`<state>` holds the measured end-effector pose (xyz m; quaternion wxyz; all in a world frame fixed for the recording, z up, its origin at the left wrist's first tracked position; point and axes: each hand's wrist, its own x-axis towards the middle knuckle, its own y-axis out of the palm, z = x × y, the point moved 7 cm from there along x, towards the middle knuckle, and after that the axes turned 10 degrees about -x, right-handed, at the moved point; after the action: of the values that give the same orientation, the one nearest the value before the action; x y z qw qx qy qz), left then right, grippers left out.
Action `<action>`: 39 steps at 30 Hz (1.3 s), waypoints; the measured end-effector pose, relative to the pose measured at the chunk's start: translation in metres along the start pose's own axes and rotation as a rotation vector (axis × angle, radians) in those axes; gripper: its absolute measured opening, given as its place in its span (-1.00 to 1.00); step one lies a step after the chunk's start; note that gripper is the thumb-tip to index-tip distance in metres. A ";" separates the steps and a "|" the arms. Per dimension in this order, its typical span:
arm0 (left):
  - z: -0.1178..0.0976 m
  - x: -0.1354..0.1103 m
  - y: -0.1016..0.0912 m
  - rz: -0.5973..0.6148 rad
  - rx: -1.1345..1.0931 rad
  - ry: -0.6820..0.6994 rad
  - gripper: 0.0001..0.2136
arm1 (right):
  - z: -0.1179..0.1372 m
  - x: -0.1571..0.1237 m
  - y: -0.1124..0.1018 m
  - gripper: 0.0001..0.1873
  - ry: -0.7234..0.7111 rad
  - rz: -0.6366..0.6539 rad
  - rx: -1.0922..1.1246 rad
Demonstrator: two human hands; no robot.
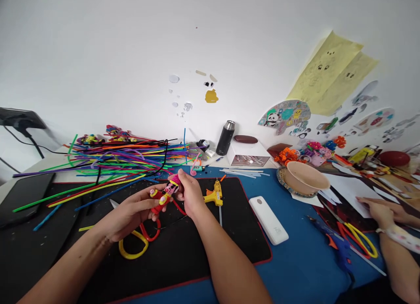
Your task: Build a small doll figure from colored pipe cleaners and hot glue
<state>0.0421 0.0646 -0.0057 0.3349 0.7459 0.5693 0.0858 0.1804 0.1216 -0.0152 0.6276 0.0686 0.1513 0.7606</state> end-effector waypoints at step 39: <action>-0.028 -0.002 -0.023 -0.171 -0.442 0.156 -0.40 | 0.031 0.174 0.031 -0.74 -0.142 -0.340 -1.186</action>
<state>0.0088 0.0773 0.0020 0.4509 0.5947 0.6219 0.2371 0.1251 0.2911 0.0086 0.6797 -0.2663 -0.3304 0.5982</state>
